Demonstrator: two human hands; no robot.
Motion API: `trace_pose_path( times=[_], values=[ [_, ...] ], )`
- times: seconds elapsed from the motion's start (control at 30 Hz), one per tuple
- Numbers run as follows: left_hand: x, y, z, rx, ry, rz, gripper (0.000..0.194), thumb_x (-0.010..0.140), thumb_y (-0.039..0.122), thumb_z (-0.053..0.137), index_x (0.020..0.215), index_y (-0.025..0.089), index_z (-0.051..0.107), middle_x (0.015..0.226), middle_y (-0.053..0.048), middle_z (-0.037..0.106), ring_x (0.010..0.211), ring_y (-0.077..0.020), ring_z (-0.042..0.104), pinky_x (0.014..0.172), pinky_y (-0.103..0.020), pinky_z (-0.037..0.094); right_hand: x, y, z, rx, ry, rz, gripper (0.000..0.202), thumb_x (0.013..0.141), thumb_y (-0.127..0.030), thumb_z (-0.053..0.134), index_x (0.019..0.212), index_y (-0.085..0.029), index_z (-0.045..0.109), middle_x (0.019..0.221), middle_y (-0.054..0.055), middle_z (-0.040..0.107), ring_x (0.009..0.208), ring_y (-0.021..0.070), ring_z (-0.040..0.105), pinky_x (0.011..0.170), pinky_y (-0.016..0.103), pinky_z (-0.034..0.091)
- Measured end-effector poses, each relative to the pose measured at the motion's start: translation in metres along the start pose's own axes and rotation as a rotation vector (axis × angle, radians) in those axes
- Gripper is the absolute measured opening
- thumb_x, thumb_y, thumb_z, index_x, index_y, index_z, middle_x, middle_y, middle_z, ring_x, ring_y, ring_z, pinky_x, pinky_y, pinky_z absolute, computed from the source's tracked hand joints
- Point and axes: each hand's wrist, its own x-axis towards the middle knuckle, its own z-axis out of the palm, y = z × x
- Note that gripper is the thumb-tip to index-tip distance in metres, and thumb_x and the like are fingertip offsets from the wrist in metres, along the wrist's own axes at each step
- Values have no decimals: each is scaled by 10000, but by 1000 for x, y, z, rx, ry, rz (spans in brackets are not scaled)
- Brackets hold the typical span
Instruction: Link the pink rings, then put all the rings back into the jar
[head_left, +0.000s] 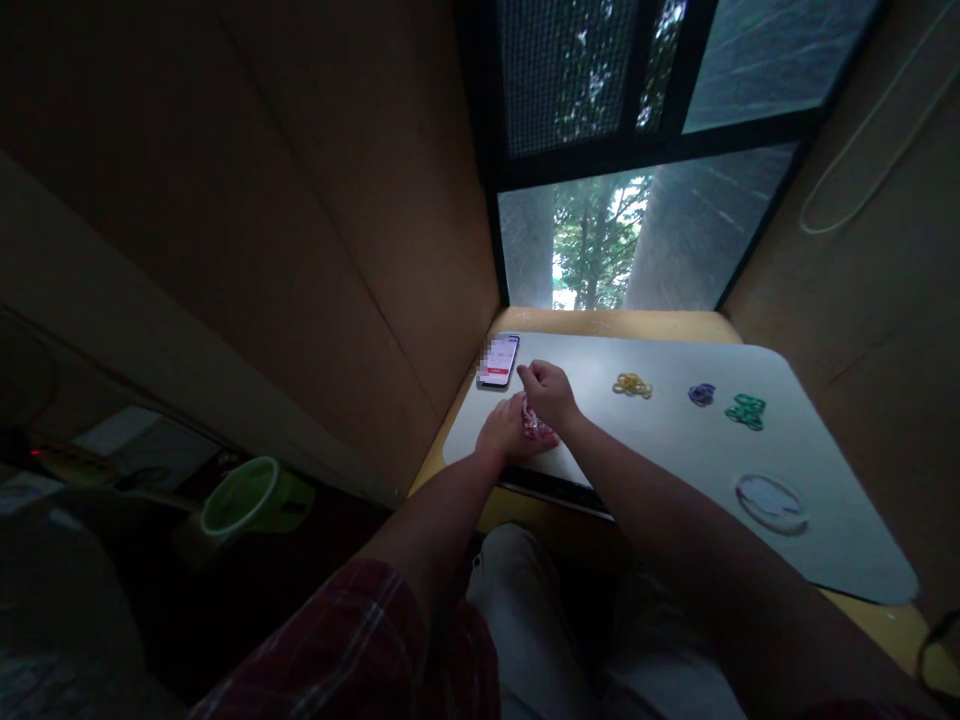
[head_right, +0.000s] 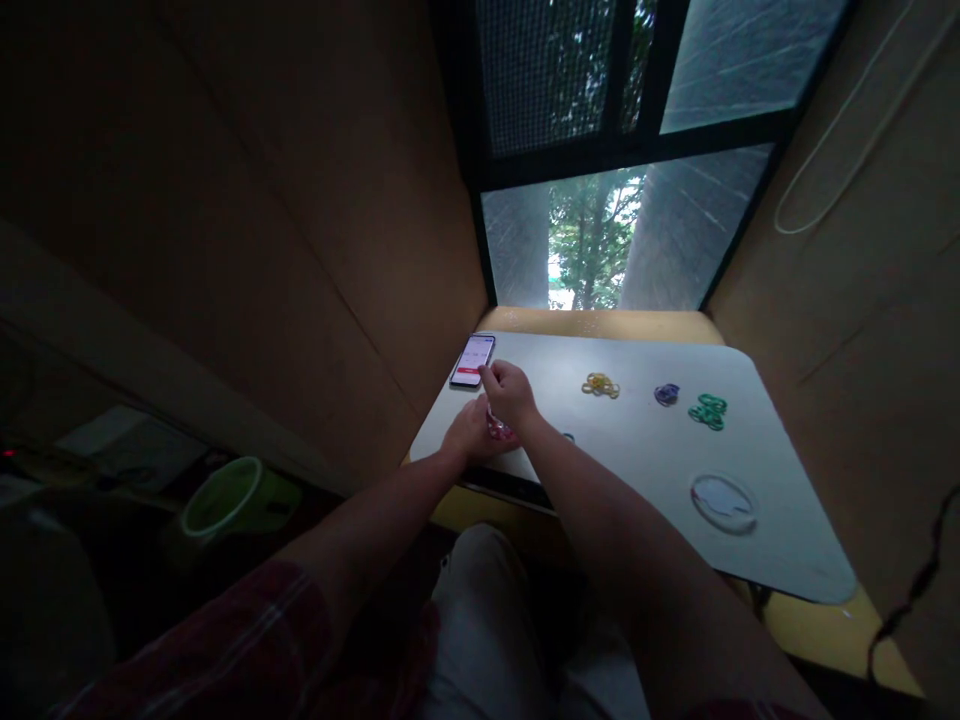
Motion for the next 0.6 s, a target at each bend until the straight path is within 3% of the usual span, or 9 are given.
trace_pose_path(
  times=[0.37, 0.6],
  values=[
    [0, -6, 3, -19, 8, -17, 691, 633, 543, 754, 1173, 189, 510, 1008, -82, 626, 923, -251, 595, 790, -374, 488, -1, 1, 6, -56, 7, -14, 363, 836, -426, 479, 553, -219, 389, 524, -54, 378, 525, 106, 348, 521, 251, 259],
    [1, -8, 4, -34, 33, 63, 652, 648, 495, 741, 1183, 181, 539, 1039, -102, 633, 943, -278, 584, 789, -402, 489, -3, 2, 9, -123, -17, -53, 359, 867, -396, 486, 569, -204, 430, 543, -44, 433, 539, 106, 388, 534, 240, 268]
  ],
)
